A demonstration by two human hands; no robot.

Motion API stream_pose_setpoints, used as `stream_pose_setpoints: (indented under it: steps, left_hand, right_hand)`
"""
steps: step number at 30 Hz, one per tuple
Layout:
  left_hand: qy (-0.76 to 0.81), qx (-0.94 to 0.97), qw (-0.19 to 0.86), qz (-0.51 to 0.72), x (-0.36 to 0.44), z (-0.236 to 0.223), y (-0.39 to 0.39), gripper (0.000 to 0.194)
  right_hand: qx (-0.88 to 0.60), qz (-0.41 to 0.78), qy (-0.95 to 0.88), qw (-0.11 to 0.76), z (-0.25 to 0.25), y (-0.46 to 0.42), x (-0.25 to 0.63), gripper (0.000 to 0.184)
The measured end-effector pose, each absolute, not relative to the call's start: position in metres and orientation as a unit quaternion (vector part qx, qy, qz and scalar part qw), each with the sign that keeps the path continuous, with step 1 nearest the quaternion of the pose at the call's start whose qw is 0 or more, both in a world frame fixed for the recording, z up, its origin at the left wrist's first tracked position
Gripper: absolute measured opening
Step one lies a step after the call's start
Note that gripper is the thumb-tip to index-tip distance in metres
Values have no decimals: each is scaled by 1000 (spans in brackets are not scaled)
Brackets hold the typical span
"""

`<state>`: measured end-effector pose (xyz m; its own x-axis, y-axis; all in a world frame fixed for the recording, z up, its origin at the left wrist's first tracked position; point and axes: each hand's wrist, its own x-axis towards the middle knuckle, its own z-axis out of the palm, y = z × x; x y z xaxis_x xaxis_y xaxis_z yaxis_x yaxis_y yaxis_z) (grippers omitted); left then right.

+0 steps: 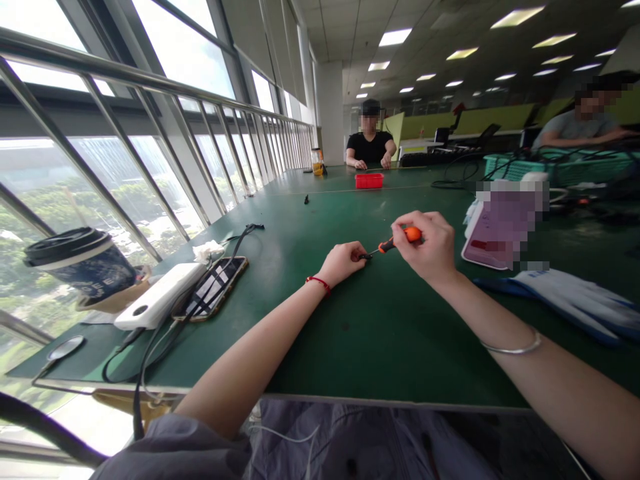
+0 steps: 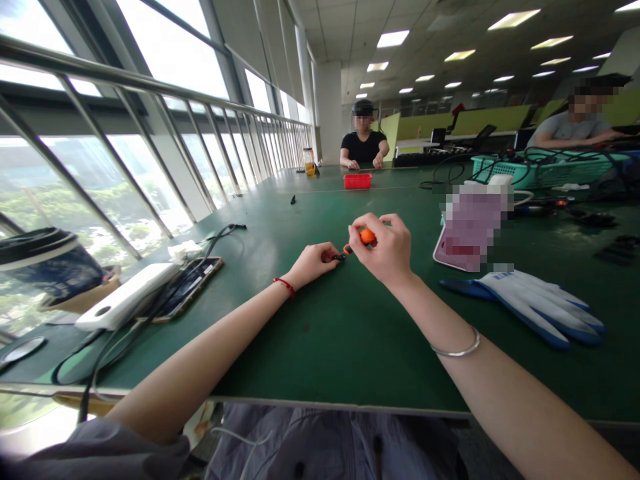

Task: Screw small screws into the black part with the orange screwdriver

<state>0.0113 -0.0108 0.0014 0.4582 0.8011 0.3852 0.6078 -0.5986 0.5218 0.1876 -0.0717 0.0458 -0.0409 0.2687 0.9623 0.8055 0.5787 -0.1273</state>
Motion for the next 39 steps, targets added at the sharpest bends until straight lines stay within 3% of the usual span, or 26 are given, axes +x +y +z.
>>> stream_pose_setpoints:
  steps: [5,9,13,17,21,24,28,35,39]
  left_hand:
    - [424,838,160,304,11,1,-10,13]
    - [420,839,162,305,11,0,-9,14]
    - [421,839,165,304,11,0,-9,15]
    - [419,838,168,307,10,1,-10,14]
    - [419,838,166,307,11,1,-9,14]
    - [421,837,167,307,11,1,-9,14]
    - [422,835,173,309,11,1,-10,14]
    - [421,837,167,306,11,1,-9,13]
    - [422,836,172,306,11,2,-10,12]
  right_hand:
    - [-349,-229,-700,580,47,-73,186,20]
    - [-382,-226,-688,574,47,-73,186,6]
    - [-409,-221,-679,569,48,-74,186,8]
    - [-381,-218,-696,568,48,-75,185,20]
    - [-407,-220,-682,566,48,-75,185,6]
    - [-404,-227,-678,571,49,-75,185,6]
    - [-370,-228,-693,576,49,-75,184,19]
    - [-397,-230,-681,572,46,-72,186,7]
    - [-377,-213,-696,573,48,-74,185,21]
